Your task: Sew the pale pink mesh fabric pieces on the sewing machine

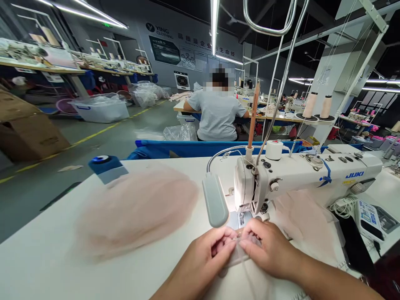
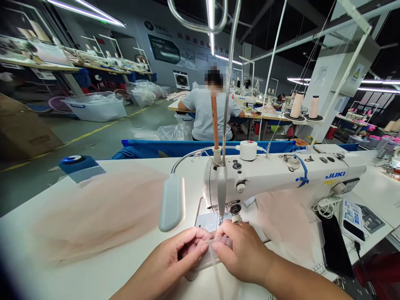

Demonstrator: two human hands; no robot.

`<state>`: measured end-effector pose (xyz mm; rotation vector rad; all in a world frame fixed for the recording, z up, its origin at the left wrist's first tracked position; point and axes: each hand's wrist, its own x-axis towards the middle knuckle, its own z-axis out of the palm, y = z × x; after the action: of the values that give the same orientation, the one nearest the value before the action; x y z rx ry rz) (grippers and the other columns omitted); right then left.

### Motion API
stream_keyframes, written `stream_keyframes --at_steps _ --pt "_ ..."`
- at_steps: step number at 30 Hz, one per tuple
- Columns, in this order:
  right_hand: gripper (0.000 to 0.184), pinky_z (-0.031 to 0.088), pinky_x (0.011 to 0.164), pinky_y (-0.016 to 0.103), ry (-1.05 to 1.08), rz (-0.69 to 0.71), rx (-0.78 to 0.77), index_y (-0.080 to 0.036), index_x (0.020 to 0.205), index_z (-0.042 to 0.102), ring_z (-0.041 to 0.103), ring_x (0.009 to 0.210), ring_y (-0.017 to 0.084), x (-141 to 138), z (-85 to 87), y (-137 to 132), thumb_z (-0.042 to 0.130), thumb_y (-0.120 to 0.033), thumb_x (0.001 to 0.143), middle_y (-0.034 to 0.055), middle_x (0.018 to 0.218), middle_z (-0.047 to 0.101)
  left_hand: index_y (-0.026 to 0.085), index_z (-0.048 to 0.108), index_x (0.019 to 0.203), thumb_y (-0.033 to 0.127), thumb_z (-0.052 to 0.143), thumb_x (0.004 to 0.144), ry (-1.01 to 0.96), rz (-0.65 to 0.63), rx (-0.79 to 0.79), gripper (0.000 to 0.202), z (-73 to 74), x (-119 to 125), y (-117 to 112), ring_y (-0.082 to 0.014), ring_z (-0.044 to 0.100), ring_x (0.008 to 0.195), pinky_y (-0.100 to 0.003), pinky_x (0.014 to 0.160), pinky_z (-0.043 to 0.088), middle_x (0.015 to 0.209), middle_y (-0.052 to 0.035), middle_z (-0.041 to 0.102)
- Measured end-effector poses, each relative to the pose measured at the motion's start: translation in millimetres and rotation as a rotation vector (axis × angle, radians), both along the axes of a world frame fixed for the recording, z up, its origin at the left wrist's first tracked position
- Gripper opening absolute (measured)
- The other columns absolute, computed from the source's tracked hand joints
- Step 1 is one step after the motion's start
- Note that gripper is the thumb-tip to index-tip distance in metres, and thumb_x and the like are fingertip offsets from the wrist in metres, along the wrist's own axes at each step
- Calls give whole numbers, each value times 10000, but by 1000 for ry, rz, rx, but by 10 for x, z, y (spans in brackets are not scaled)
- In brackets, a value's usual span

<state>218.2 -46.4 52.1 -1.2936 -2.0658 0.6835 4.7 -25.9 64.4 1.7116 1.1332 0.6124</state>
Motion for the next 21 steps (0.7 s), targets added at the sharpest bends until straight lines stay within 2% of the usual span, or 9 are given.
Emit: stream_keyframes --at_steps 6,8,10,13,16,21 --pt "104 464 774 313 58 -34 67 -246 1061 630 671 880 226 46 -68 -51 695 -275 985 15 965 715 219 733 845 612 534 957 16 -19 24 454 -36 -1 -11 -194 523 651 -294 624 415 698 18 585" --pt "54 457 758 308 69 -27 103 -245 1018 621 659 835 213 27 -93 -44 662 -278 1008 5 912 697 224 744 872 603 529 988 10 -32 39 451 -92 -5 -11 -195 530 660 -291 618 433 724 11 605" --pt "80 446 738 304 81 -13 155 -246 948 593 639 780 200 3 -119 -30 627 -259 1020 -11 837 665 230 740 867 586 534 999 3 -28 82 433 -140 -6 -11 -200 543 675 -290 614 444 743 5 616" --pt "97 447 733 306 82 0 229 -245 922 575 637 765 197 -13 -149 -16 607 -222 1010 -11 820 663 238 671 794 540 588 966 -29 -3 160 358 -171 8 -9 -211 581 720 -291 642 468 771 -2 639" --pt "103 454 735 312 75 4 265 -243 923 581 652 770 197 -3 -165 -20 597 -209 1019 -2 846 691 243 605 778 522 610 943 -64 26 134 323 -208 40 9 -214 603 752 -291 652 478 839 -12 693" --pt "133 466 734 315 69 0 281 -247 919 588 658 757 198 10 -158 -31 588 -209 1046 -1 834 699 258 502 715 567 608 864 -50 105 128 358 -289 90 42 -177 490 619 -275 551 382 688 29 591"
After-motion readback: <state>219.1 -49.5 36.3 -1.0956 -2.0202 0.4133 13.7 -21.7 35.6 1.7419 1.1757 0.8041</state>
